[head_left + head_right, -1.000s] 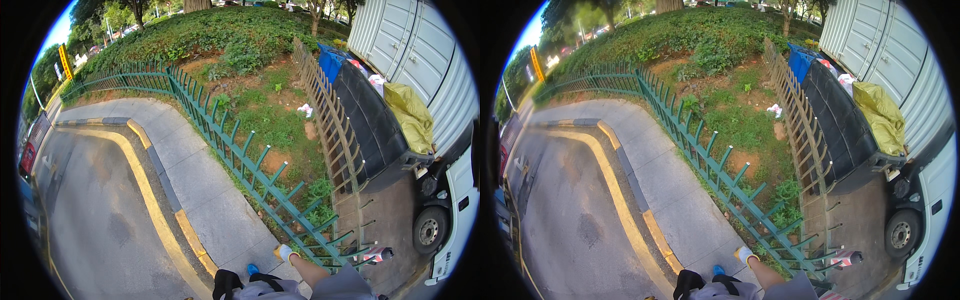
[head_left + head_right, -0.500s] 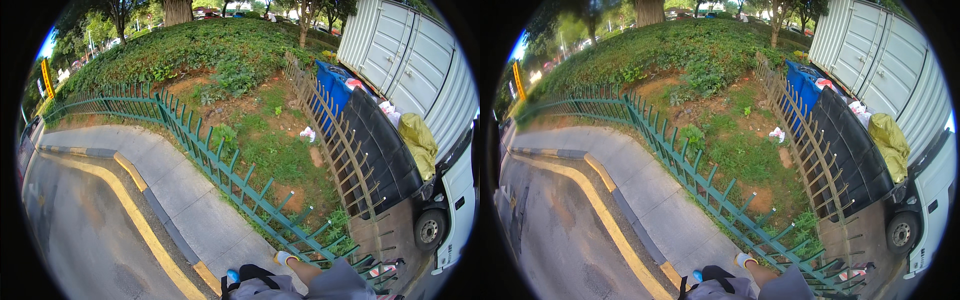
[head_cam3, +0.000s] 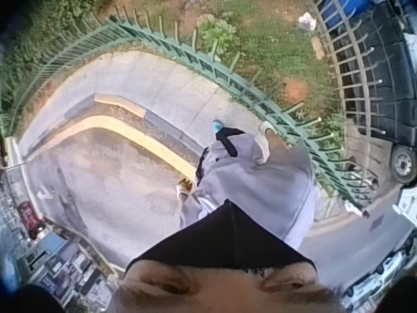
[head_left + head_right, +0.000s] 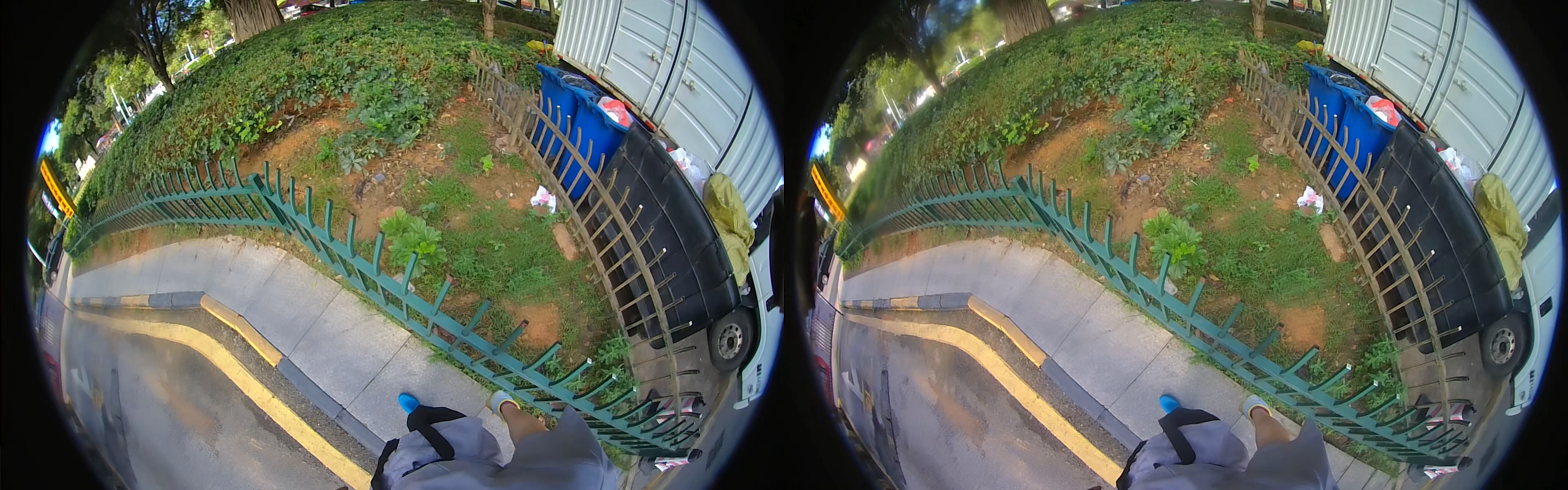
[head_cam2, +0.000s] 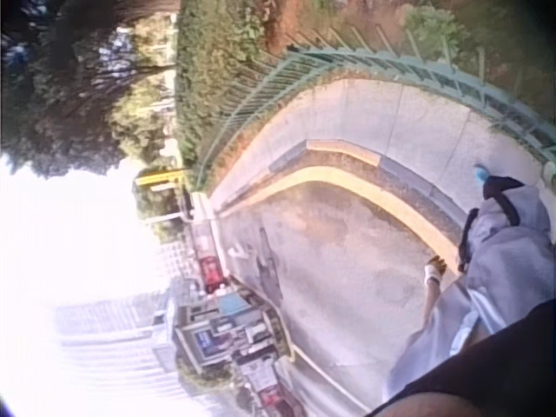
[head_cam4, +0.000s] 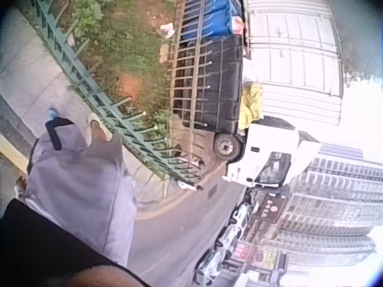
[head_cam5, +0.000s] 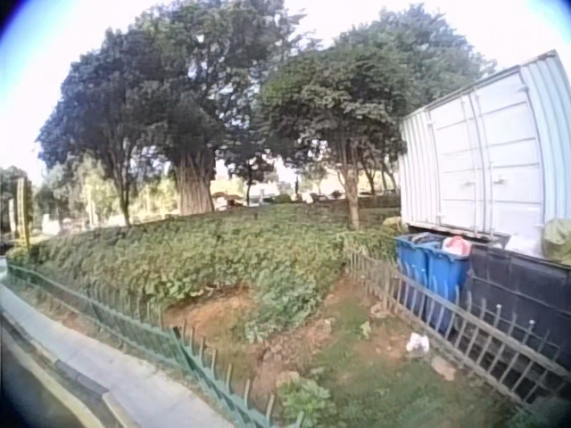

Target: The person moves mops and trash bins, walks to a fenced garden area to clear debris from the bushes by hand, and then returns to organize a broom and mops by a truck.

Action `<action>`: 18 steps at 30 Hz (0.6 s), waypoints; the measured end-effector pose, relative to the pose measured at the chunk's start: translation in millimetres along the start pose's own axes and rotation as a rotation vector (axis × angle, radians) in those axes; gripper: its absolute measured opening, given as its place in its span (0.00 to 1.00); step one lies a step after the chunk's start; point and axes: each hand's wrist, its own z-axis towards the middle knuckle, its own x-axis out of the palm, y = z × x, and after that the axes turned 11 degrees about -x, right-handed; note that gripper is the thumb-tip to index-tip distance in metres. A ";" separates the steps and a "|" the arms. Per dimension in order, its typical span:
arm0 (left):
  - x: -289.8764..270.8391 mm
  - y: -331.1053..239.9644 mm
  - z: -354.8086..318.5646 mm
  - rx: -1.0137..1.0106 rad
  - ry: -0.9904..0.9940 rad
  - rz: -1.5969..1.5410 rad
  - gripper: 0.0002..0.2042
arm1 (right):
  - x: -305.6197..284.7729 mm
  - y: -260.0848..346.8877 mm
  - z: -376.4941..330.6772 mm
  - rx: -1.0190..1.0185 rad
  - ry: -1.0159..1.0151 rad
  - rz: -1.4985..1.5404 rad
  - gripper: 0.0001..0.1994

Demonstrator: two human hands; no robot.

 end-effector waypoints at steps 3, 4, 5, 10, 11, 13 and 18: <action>17.4 -56.0 13.2 -0.030 0.034 -0.016 0.10 | -43.7 150.7 80.1 -0.456 -0.064 -0.364 0.13; -4.0 -71.2 17.0 0.006 -0.002 -0.103 0.10 | -60.6 261.1 65.7 -0.405 -0.197 -0.195 0.13; -6.6 -94.7 25.4 0.029 0.000 -0.135 0.10 | -76.1 325.9 81.6 -0.438 -0.086 -0.030 0.11; 21.2 -227.3 91.2 -0.057 -0.096 0.045 0.16 | -102.7 557.5 158.7 -0.758 0.113 0.604 0.12; 11.4 -239.2 100.6 -0.005 -0.137 0.043 0.16 | -101.4 604.2 158.1 -0.794 0.202 0.713 0.11; 21.3 -308.7 100.9 -0.199 0.053 0.150 0.19 | -98.4 655.7 179.6 -0.673 0.206 0.566 0.09; 66.3 -495.7 63.9 -0.221 -0.073 0.158 0.18 | -110.5 664.6 288.4 -0.466 0.233 -0.037 0.10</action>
